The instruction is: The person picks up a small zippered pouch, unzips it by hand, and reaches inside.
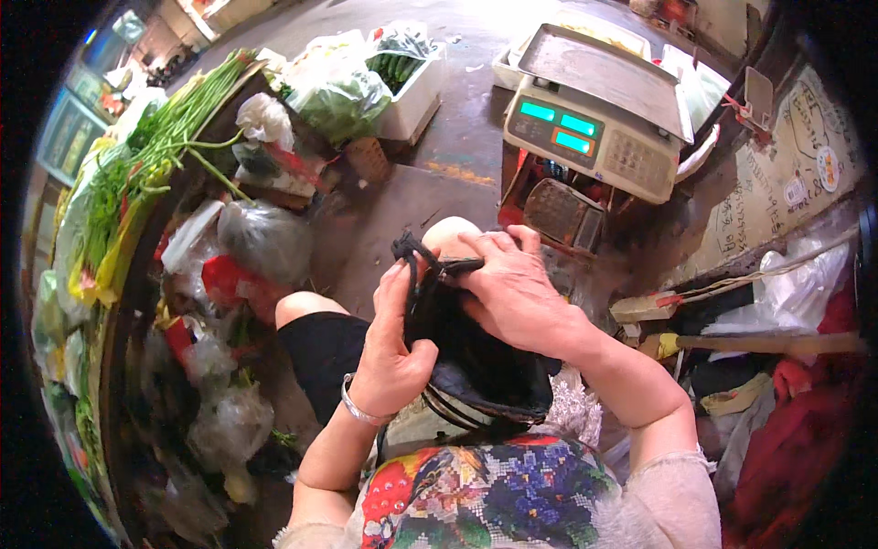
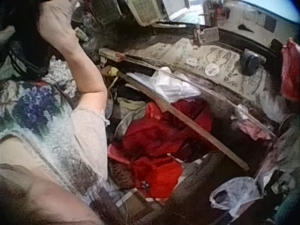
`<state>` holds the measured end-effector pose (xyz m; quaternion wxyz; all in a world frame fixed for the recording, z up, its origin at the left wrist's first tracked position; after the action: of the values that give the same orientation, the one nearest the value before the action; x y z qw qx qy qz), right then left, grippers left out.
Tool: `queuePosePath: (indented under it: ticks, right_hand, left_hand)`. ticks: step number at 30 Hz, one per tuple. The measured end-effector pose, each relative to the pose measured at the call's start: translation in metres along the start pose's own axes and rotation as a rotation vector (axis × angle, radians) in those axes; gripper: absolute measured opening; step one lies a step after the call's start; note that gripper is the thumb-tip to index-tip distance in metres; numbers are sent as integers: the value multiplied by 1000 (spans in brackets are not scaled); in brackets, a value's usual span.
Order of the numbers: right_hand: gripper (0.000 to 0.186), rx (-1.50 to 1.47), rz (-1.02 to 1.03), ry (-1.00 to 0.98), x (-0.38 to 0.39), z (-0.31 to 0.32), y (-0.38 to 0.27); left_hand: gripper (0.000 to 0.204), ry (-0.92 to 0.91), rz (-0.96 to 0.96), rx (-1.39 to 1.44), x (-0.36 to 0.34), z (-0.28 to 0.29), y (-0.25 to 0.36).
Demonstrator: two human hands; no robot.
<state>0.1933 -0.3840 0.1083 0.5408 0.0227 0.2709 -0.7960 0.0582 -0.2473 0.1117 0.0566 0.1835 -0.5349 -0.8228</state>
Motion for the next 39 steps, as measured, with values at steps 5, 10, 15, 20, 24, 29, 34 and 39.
queuePosePath:
  ticks: [5,10,15,20,24,29,34,39]
  right_hand:
    - [24,63,-1,15,-1,-33,-2]
    - [14,-173,-166,70,1,-75,3]
    - [12,-204,-121,25,0,-90,6]
    - [17,-341,-175,-108,3,-80,8]
    - [20,-438,-124,-33,17,-41,-3]
    - [21,-585,-159,75,41,15,-5]
    - [29,-688,-367,384,67,45,16]
    - [25,-420,-427,727,85,86,27]
  left_hand:
    - [88,-10,-15,-7,3,2,-8]
    - [87,-21,129,9,12,4,-17]
    - [79,89,109,36,10,-3,-17]
    - [80,59,159,128,9,-2,-12]
    - [89,16,86,301,8,5,-3]
    - [89,-47,137,365,-12,3,8]
    - [84,-96,-29,356,-44,-20,20]
    - [82,-217,-285,513,-87,-71,48]
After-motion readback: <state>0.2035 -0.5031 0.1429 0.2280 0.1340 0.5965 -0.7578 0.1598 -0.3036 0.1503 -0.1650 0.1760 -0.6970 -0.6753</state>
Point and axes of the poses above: each hand's wrist, its own x-axis away from the middle knuckle, its own z-axis out of the back of the hand, y = z × x, the point moved 1 cm from there along -x, towards the middle knuckle, and after that the axes turned 4 degrees about y, right-handed, at the moved point
